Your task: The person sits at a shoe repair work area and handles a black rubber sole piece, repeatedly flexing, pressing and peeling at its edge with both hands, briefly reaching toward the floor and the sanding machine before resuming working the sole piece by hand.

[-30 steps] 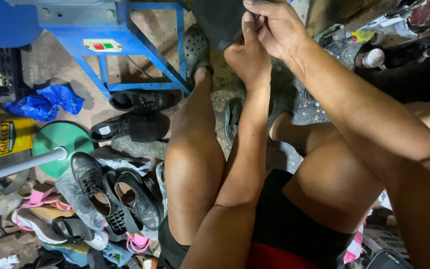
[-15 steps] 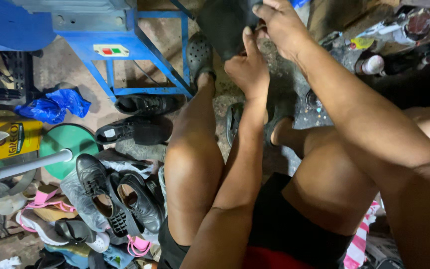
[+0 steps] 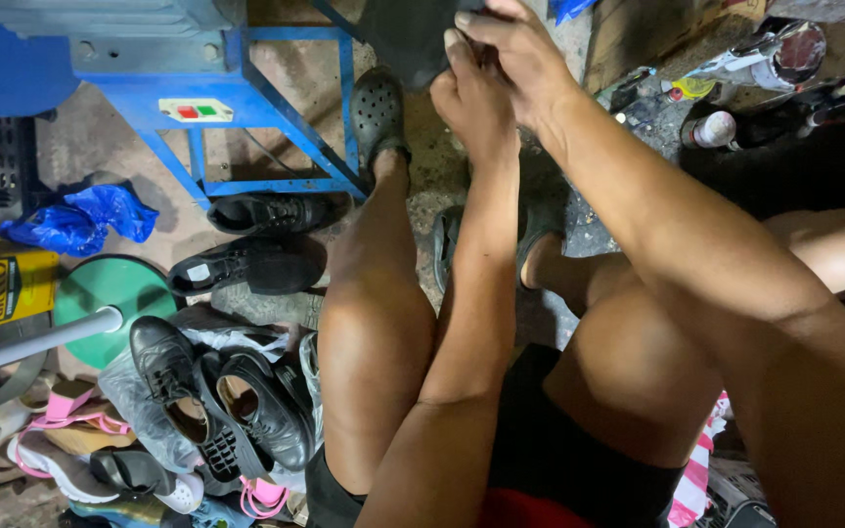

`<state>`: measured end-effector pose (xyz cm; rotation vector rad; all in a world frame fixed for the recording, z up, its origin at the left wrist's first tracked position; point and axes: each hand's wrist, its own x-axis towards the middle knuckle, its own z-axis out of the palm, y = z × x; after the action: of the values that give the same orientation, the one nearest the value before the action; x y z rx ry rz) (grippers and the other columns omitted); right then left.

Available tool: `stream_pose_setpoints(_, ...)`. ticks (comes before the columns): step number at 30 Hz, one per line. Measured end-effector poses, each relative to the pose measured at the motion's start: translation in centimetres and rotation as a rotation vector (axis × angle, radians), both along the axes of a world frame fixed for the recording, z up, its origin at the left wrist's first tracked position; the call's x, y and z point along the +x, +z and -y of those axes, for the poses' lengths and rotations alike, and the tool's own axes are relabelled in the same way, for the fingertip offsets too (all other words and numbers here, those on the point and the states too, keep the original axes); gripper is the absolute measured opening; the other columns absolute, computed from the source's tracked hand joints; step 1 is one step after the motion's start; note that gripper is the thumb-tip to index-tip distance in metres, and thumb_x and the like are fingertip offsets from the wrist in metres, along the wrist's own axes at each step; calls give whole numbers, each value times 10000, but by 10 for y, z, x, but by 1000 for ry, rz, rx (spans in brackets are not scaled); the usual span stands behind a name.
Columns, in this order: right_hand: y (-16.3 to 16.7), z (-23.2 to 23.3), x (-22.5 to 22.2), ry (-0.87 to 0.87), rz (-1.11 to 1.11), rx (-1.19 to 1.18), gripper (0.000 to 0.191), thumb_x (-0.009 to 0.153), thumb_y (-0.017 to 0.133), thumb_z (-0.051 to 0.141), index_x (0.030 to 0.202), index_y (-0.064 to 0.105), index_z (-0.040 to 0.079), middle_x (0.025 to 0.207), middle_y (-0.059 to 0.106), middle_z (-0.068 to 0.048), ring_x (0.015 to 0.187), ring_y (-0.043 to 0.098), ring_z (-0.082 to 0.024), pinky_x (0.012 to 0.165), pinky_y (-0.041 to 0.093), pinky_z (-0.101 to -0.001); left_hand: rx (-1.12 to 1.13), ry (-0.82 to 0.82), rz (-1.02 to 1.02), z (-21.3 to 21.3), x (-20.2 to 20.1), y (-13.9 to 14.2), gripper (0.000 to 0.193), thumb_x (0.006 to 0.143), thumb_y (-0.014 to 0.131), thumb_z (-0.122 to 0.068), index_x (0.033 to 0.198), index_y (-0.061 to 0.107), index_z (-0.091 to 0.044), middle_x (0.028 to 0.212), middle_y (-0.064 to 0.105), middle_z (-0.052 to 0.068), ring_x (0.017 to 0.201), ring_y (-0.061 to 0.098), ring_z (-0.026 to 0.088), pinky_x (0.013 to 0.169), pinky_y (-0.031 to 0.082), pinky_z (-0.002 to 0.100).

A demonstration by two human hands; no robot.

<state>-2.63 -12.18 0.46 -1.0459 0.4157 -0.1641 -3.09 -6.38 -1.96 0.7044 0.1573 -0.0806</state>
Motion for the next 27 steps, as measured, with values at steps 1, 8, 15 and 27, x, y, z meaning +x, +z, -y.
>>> stream_pose_setpoints(1,-2,4,2,11,36,30,90,991,694,27,914,692,73,842,657,8,774,632,-110,694,535,-265,-50,-7,-15,3,2,1,491,1138,499,-252,852,702,92,801,701,83,715,619,90,646,478,251)
stream_pose_setpoints(8,-10,14,5,41,72,146,131,1026,692,16,901,674,50,848,642,-14,812,646,-140,749,562,-293,142,18,23,8,4,-3,645,1233,484,-287,860,728,179,756,706,187,691,607,155,616,468,281)
stream_pose_setpoints(15,-11,12,-4,108,148,184,97,1027,682,-6,959,670,63,894,636,-3,853,652,-144,789,561,-293,72,-8,-55,10,-8,-13,546,1190,484,-273,1074,695,217,1069,736,219,954,698,195,865,557,286)
stream_pose_setpoints(27,-13,13,-22,112,160,225,125,1069,677,-36,1069,629,80,947,630,-8,898,653,-142,808,567,-274,39,-82,-29,1,-28,-10,535,1186,445,-275,1263,628,222,1234,696,277,1102,695,244,982,551,310)
